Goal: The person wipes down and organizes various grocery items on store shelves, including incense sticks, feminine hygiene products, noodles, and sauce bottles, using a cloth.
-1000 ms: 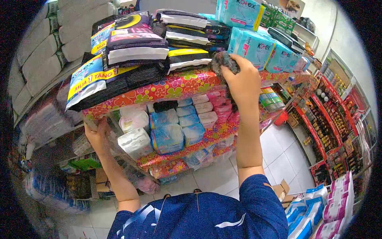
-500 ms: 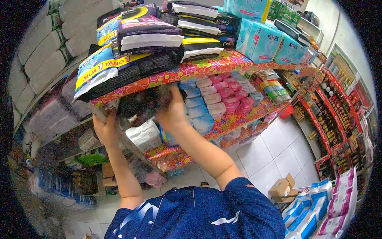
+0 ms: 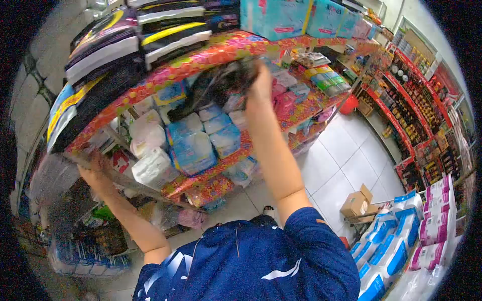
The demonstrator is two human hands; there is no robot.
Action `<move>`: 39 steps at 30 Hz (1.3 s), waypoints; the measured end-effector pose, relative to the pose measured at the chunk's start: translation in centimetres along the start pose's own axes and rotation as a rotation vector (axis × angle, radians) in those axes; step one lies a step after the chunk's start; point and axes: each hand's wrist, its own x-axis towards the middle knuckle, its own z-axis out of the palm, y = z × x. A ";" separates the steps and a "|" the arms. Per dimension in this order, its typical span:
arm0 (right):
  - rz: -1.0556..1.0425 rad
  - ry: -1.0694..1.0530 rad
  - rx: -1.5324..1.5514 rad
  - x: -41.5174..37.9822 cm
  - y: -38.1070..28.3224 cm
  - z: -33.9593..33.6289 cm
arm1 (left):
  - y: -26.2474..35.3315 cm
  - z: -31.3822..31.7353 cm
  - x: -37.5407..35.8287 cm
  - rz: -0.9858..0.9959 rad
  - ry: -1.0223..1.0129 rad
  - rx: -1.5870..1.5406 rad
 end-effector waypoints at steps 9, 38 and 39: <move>-0.198 0.073 0.159 7.9 -12.0 -14.3 | -1.4 -0.7 -2.9 0.403 0.258 0.609; -0.452 -0.418 -1.709 12.5 -5.5 -43.1 | -16.3 20.9 -33.3 -0.032 -0.585 1.055; -0.388 -0.342 -1.748 13.3 -6.1 -43.5 | -15.9 21.1 -33.1 -0.023 -0.591 1.043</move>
